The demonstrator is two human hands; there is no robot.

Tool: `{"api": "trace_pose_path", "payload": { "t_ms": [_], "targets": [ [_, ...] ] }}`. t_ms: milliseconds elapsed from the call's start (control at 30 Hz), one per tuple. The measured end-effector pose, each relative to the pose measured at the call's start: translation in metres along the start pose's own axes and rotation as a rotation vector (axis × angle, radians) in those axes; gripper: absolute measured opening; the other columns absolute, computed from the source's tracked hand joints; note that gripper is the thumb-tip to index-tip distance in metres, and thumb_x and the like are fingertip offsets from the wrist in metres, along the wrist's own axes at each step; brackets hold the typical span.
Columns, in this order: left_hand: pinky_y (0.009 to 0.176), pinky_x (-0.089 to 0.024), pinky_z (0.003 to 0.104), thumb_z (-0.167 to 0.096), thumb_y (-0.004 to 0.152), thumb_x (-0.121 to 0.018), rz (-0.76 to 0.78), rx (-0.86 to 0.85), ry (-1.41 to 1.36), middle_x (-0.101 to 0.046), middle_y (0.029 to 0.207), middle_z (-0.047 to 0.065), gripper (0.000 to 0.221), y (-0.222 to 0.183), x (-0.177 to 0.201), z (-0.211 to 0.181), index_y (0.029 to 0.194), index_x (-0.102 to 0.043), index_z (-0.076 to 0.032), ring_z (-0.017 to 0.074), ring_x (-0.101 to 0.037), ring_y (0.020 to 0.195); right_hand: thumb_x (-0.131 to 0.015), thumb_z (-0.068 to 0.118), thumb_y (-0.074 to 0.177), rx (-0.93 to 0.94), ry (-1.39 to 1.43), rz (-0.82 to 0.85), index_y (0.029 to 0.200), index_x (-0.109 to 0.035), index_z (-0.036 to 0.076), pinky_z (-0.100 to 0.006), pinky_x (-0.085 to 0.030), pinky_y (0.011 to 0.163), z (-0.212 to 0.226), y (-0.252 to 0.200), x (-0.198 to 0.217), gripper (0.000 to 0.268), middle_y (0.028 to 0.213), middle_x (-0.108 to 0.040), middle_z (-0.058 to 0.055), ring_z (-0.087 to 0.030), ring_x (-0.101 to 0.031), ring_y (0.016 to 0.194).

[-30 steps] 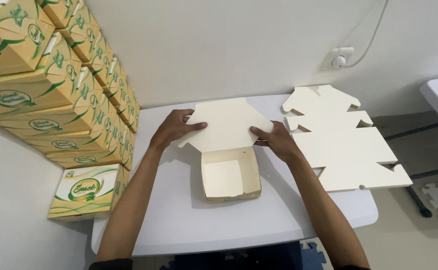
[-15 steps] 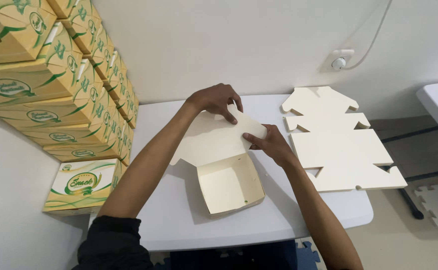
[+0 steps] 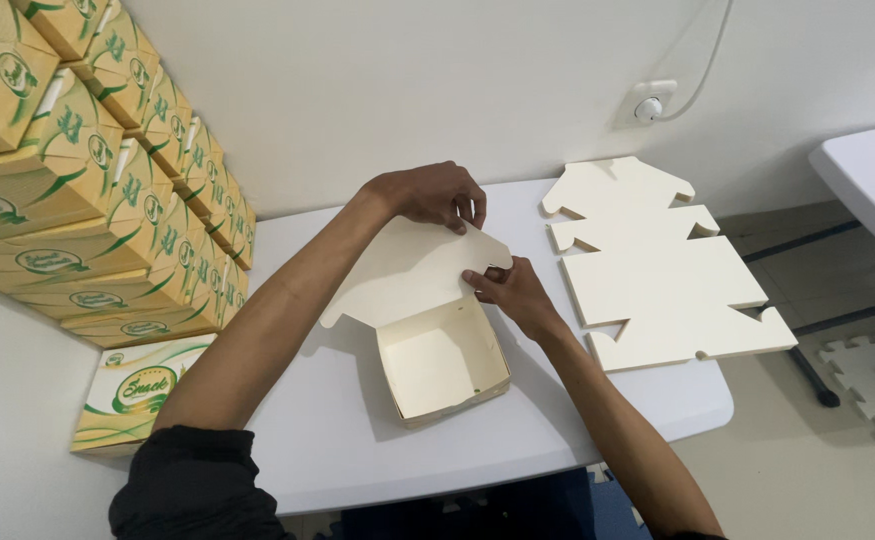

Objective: The person assembles a paper snack box by folding the precut flaps and interlocking them by hand, then puts it aside to start another one.

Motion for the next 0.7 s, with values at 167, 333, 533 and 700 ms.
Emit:
{"api": "trace_pose_path", "payload": {
  "t_ms": [167,333,533,700],
  "targets": [
    [0.097,-0.059,0.04,-0.004,0.091,-0.081,0.034,0.036,0.019,-0.083,0.113,0.009,0.035,-0.006,0.002,0.004,0.122,-0.079,-0.018,0.0281,-0.077,0.113,-0.081,0.018,0.098,0.024,-0.027,0.016,0.136,-0.065,-0.007,-0.046,-0.061,0.104,0.013,-0.01,-0.008,0.048,0.11,-0.081,-0.022,-0.028,-0.075,0.106],
    [0.098,-0.061,0.035,-0.006,0.088,-0.084,0.065,0.052,-0.006,-0.084,0.109,0.002,0.037,-0.001,0.003,0.016,0.119,-0.083,-0.027,0.0218,-0.078,0.107,-0.074,0.015,0.102,0.053,0.018,0.02,0.14,-0.063,-0.004,-0.039,-0.066,0.089,0.025,-0.022,-0.013,0.045,0.104,-0.081,-0.018,-0.023,-0.078,0.093],
    [0.101,-0.061,0.039,-0.007,0.09,-0.082,0.023,0.064,-0.133,-0.085,0.109,0.005,0.037,-0.018,0.004,0.003,0.122,-0.083,-0.025,0.0261,-0.078,0.105,-0.077,0.019,0.102,0.057,0.09,-0.009,0.138,-0.064,-0.005,-0.033,-0.066,0.075,-0.035,0.013,0.0,0.045,0.095,-0.081,-0.016,-0.019,-0.077,0.079],
    [0.093,-0.064,0.036,-0.014,0.088,-0.083,0.05,0.06,-0.265,-0.085,0.096,0.003,0.027,-0.005,-0.004,0.025,0.11,-0.087,-0.028,0.0202,-0.079,0.089,-0.077,0.014,0.101,0.103,0.027,-0.061,0.114,-0.079,-0.002,-0.033,-0.059,0.077,-0.013,-0.002,-0.007,0.021,0.084,-0.08,-0.013,-0.013,-0.067,0.081]
  ]
}}
Point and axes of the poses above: each hand's wrist, its own y-axis towards the middle knuckle, its own x-axis out of the back of the hand, z = x × y, the point moved 2 cm from there along y, towards the middle knuckle
